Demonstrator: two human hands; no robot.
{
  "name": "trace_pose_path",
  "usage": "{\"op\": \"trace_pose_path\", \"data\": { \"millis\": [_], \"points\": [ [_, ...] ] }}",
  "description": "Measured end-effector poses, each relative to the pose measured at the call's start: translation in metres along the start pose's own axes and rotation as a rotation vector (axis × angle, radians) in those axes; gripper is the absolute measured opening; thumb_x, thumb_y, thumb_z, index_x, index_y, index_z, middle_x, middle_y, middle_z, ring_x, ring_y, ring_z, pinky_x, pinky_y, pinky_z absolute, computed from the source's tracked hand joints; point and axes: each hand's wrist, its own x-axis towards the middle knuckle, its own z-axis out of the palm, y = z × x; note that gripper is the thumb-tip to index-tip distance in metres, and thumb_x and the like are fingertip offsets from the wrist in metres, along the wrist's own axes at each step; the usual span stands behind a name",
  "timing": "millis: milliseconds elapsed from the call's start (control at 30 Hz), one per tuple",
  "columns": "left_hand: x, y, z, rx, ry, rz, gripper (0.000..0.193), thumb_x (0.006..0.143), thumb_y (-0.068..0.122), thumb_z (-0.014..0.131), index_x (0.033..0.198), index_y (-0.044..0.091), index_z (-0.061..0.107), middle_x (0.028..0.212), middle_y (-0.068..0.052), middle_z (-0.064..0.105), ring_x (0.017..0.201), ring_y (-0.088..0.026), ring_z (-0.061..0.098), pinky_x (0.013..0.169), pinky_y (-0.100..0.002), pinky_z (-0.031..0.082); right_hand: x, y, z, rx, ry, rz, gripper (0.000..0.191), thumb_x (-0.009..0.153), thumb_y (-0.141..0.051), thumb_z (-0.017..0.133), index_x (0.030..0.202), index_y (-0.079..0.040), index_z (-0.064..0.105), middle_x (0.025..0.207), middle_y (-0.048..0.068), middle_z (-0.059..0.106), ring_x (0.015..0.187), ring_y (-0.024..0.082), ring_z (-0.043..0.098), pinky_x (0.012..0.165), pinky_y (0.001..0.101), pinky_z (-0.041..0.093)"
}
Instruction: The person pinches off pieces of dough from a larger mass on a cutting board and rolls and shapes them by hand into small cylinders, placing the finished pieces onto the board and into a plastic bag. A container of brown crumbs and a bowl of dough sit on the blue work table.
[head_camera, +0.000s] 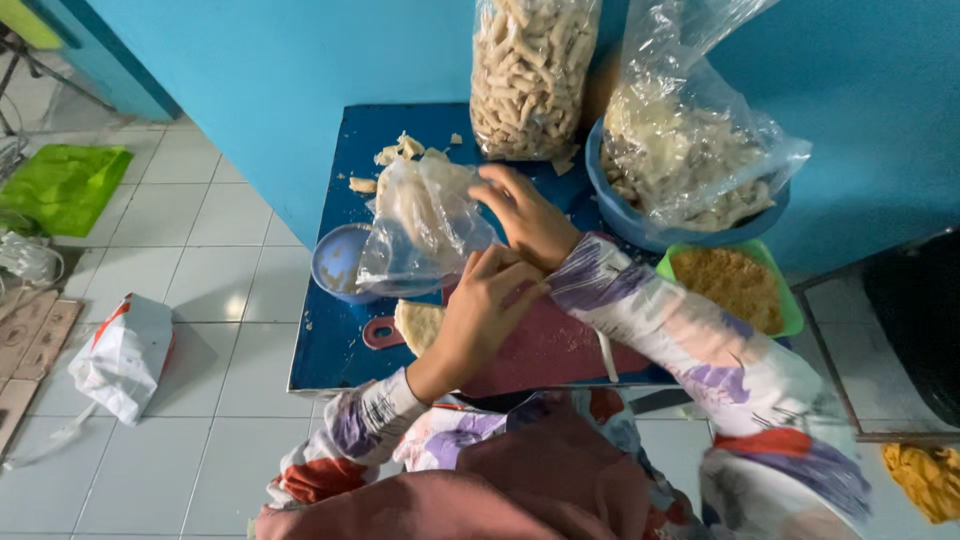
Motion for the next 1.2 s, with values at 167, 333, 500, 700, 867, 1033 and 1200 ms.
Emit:
{"op": "trace_pose_path", "data": {
  "millis": [167,333,500,700,867,1033,1200],
  "points": [
    [-0.064,0.038,-0.004,0.046,-0.108,0.119,0.013,0.088,0.018,0.077,0.099,0.012,0.075,0.103,-0.007,0.062,0.098,-0.03,0.055,0.088,-0.041,0.049,-0.09,-0.06,0.004,-0.015,-0.116,0.148,0.054,0.079,-0.008,0.071,0.131,-0.004,0.06,0.141,0.022,0.051,0.128,0.042,0.053,0.106,0.045,0.047],
    [-0.082,0.03,-0.015,0.363,-0.13,0.184,0.022,0.083,0.012,0.07,0.105,0.013,0.072,0.112,-0.005,0.062,0.105,-0.029,0.056,0.089,-0.042,0.048,-0.121,-0.089,-0.013,-0.131,-0.347,0.061,0.032,0.079,-0.009,0.07,0.11,-0.011,0.071,0.124,0.009,0.064,0.122,0.032,0.058,0.103,0.0405,0.049],
    [-0.108,-0.009,-0.066,0.455,-0.109,-0.034,0.034,0.083,0.008,0.068,0.117,0.011,0.068,0.117,-0.006,0.063,0.109,-0.03,0.057,0.092,-0.042,0.048,-0.128,-0.101,-0.018,-0.078,-0.479,0.061,0.021,0.086,-0.015,0.071,0.106,-0.01,0.07,0.11,0.006,0.066,0.108,0.029,0.059,0.095,0.0399,0.049],
    [-0.105,-0.034,-0.077,0.327,-0.141,-0.066,0.034,0.08,0.019,0.076,0.112,0.009,0.069,0.113,-0.009,0.064,0.107,-0.034,0.057,0.089,-0.043,0.048,-0.115,-0.097,-0.028,-0.062,-0.414,0.079,0.02,0.083,-0.016,0.072,0.102,-0.011,0.07,0.104,0.004,0.066,0.103,0.028,0.059,0.092,0.04,0.049],
    [-0.1,-0.045,-0.077,0.352,-0.142,-0.095,0.018,0.087,0.02,0.075,0.102,0.012,0.07,0.107,-0.001,0.068,0.104,-0.026,0.063,0.095,-0.039,0.051,-0.113,-0.094,-0.036,-0.096,-0.366,0.141,0.019,0.083,-0.017,0.073,0.102,-0.013,0.071,0.102,0.002,0.066,0.102,0.026,0.06,0.091,0.0396,0.049],
    [-0.104,-0.04,-0.075,0.349,-0.085,-0.005,0.028,0.075,0.023,0.08,0.097,0.007,0.071,0.102,-0.007,0.066,0.098,-0.033,0.06,0.086,-0.042,0.048,-0.12,-0.087,-0.037,-0.086,-0.393,0.247,0.017,0.084,-0.019,0.073,0.101,-0.014,0.073,0.102,0.0,0.067,0.102,0.025,0.06,0.091,0.0393,0.049],
    [-0.103,-0.034,-0.075,0.419,-0.042,0.013,0.015,0.083,0.019,0.076,0.095,0.013,0.072,0.102,-0.002,0.069,0.096,-0.026,0.063,0.088,-0.039,0.051,-0.125,-0.079,-0.032,-0.082,-0.401,0.278,0.016,0.084,-0.021,0.074,0.099,-0.015,0.074,0.101,0.001,0.068,0.102,0.025,0.06,0.092,0.0404,0.047]
  ]
}}
